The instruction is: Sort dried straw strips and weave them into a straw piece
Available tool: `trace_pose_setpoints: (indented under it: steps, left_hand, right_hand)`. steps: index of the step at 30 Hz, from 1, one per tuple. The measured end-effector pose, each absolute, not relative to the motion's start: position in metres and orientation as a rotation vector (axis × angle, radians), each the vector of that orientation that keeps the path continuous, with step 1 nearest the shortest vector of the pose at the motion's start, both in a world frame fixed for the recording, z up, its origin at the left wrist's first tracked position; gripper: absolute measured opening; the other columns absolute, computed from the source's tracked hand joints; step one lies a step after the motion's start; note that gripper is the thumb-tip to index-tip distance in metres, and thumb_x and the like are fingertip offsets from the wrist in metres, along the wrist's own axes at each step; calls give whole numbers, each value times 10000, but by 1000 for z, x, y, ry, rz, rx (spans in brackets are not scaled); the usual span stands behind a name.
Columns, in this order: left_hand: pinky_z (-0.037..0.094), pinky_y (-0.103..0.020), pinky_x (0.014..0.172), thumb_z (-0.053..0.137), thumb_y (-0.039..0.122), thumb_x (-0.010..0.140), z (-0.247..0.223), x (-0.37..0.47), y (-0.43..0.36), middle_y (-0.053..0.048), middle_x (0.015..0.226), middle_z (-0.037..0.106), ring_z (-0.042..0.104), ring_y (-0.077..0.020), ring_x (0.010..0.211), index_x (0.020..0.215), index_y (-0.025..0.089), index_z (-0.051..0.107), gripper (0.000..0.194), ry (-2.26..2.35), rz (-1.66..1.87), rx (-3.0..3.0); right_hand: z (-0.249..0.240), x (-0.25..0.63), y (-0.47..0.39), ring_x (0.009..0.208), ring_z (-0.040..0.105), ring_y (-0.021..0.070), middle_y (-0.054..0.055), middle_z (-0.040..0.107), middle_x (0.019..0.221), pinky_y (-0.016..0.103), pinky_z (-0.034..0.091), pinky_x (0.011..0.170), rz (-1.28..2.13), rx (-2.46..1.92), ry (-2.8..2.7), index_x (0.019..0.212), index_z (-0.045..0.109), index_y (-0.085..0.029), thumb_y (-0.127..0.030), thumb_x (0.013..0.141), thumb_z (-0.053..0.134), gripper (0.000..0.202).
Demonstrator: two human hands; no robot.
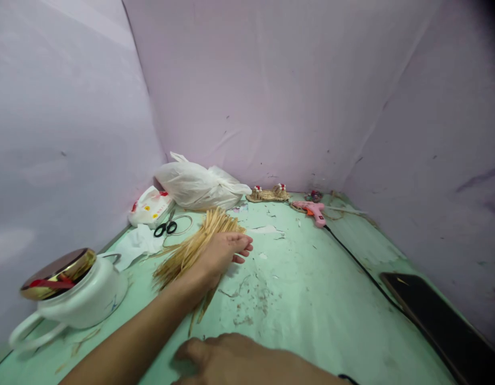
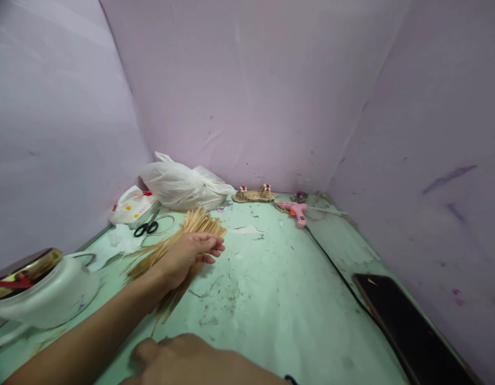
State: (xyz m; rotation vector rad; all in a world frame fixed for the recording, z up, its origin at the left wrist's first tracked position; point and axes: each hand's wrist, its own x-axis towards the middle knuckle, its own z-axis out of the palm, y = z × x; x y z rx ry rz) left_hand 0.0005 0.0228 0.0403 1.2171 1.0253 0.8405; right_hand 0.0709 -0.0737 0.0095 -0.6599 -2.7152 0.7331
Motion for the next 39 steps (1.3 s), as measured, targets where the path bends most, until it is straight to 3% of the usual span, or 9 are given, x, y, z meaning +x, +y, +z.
trace_pose_setpoints:
  steps: [4, 7, 10, 16, 19, 22, 30, 35, 39]
  left_hand:
    - [382, -249, 570, 564, 212, 623, 13, -11, 52, -33, 655, 618, 516, -134, 579, 758, 128, 642, 177, 1323, 919, 1452]
    - [348, -239, 521, 538, 218, 607, 4, -29, 72, 2, 549, 565, 482, -124, 515, 676, 128, 626, 144, 1412, 844, 1557]
    - [316, -238, 493, 575, 243, 570, 7, -35, 74, 17, 486, 519, 455, -120, 485, 562, 139, 604, 108, 1436, 699, 1700]
    - [358, -282, 579, 597, 361, 609, 16, -18, 51, -75, 655, 624, 547, -196, 656, 582, 159, 624, 206, 1617, 297, 2347]
    - [360, -297, 607, 572, 264, 622, 17, -15, 45, -131, 718, 638, 564, -236, 734, 616, 144, 654, 145, 1756, 138, 2452]
    - [329, -280, 544, 517, 182, 628, 21, -19, 46, -108, 649, 631, 562, -212, 644, 623, 145, 663, 151, 1822, 166, 2352]
    - [236, -212, 432, 653, 334, 544, 32, -13, 42, 42, 410, 433, 363, -75, 414, 478, 147, 518, 239, 1475, 681, 1600]
    - [110, -190, 364, 707, 333, 457, 18, 6, 16, 90, 330, 353, 225, -28, 323, 528, 163, 473, 298, 1202, 576, 1112]
    - [87, -178, 349, 723, 322, 424, 6, 17, 2, 100, 314, 335, 212, -16, 303, 514, 180, 410, 356, 1178, 540, 1066]
  right_hand:
    - [32, 114, -47, 530, 574, 101, -30, 682, 689, 170, 384, 491, 925, -875, -2584, 953, 674, -265, -109, 635, 592, 364]
    - [24, 135, -12, 647, 595, 134, 22, 692, 779, 205, 404, 576, 895, -1296, -2257, 836, 695, -200, -99, 676, 505, 268]
    - [-1, 143, 15, 609, 576, 136, 50, 682, 766, 225, 394, 554, 905, -1595, -1900, 815, 678, -165, -133, 708, 483, 225]
    - [-24, 142, 26, 453, 498, 85, 17, 641, 633, 211, 365, 467, 1200, -1524, -1472, 735, 645, -145, -104, 667, 524, 145]
    - [-16, 139, 22, 400, 461, 66, 5, 621, 591, 202, 352, 423, 1309, -1475, -1243, 711, 626, -139, -102, 656, 551, 100]
    - [-8, 138, 14, 395, 463, 54, 2, 622, 604, 193, 373, 415, 1388, -1396, -1070, 729, 627, -134, -122, 662, 577, 84]
    - [-17, 154, -14, 512, 546, 69, 64, 661, 781, 202, 475, 500, 1573, -1139, -708, 847, 647, -111, -251, 679, 671, 220]
    - [-21, 159, -18, 673, 608, 119, 75, 664, 826, 234, 515, 612, 1585, -980, -608, 836, 650, -117, -279, 651, 714, 255]
    - [-22, 163, -20, 657, 611, 120, 82, 667, 782, 222, 515, 586, 1599, -870, -655, 834, 655, -104, -360, 687, 676, 296]
